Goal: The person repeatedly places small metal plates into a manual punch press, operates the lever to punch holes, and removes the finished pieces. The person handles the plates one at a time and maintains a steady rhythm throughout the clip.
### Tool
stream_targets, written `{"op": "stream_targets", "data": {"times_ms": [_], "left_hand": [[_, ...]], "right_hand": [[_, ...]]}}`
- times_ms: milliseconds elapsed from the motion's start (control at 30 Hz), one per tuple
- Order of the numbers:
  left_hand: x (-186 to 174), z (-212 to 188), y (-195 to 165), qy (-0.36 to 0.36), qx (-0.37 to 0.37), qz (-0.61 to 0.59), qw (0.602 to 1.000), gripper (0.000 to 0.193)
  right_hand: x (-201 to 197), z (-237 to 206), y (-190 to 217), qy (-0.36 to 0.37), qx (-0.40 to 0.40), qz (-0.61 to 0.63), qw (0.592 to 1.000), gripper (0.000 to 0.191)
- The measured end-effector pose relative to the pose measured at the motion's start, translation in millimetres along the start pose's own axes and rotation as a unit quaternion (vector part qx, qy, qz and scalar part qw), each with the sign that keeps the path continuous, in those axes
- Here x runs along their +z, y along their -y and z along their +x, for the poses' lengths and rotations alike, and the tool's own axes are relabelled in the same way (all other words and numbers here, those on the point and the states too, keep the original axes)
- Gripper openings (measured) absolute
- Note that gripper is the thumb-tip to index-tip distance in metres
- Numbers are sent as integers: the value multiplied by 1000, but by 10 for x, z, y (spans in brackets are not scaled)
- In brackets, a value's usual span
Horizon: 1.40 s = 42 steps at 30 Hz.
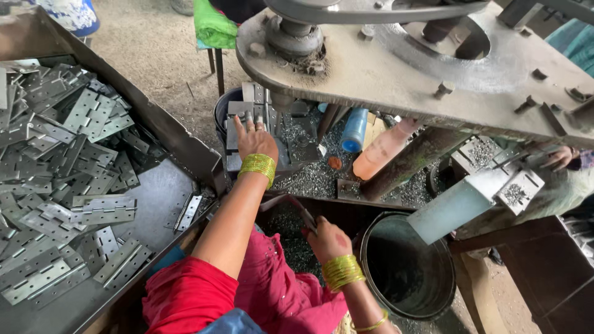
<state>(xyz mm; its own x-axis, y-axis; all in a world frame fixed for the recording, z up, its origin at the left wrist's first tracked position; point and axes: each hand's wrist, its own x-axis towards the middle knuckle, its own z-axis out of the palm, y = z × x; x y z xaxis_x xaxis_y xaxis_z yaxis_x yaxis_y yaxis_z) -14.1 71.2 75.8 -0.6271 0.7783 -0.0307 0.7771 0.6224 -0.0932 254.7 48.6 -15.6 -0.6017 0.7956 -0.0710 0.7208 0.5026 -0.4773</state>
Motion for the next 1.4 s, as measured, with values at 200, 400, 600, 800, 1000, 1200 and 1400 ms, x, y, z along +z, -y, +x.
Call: {"op": "stream_targets", "data": {"times_ms": [200, 400, 600, 800, 1000, 1200, 1400], "left_hand": [[87, 64, 31, -85, -12, -26, 996, 47], [-8, -49, 22, -13, 0, -27, 1000, 42], [282, -904, 58, -142, 80, -53, 985, 42], [460, -1067, 302, -321, 183, -102, 924, 24], [2, -618, 236, -338, 178, -139, 914, 24], [-67, -472, -326, -193, 92, 26, 977, 27], [204, -564, -203, -219, 55, -135, 965, 44]], "right_hand": [[520, -158, -311, 18, 27, 53, 998, 31], [241, -69, -191, -34, -25, -61, 997, 35], [-516, 74, 517, -171, -131, 13, 976, 33], [-924, 55, 966, -173, -99, 29, 980, 25], [-1007, 77, 1044, -186, -78, 45, 978, 26], [-974, 109, 1030, -197, -82, 42, 976, 25], [-977, 119, 990, -184, -80, 58, 978, 26]]}}
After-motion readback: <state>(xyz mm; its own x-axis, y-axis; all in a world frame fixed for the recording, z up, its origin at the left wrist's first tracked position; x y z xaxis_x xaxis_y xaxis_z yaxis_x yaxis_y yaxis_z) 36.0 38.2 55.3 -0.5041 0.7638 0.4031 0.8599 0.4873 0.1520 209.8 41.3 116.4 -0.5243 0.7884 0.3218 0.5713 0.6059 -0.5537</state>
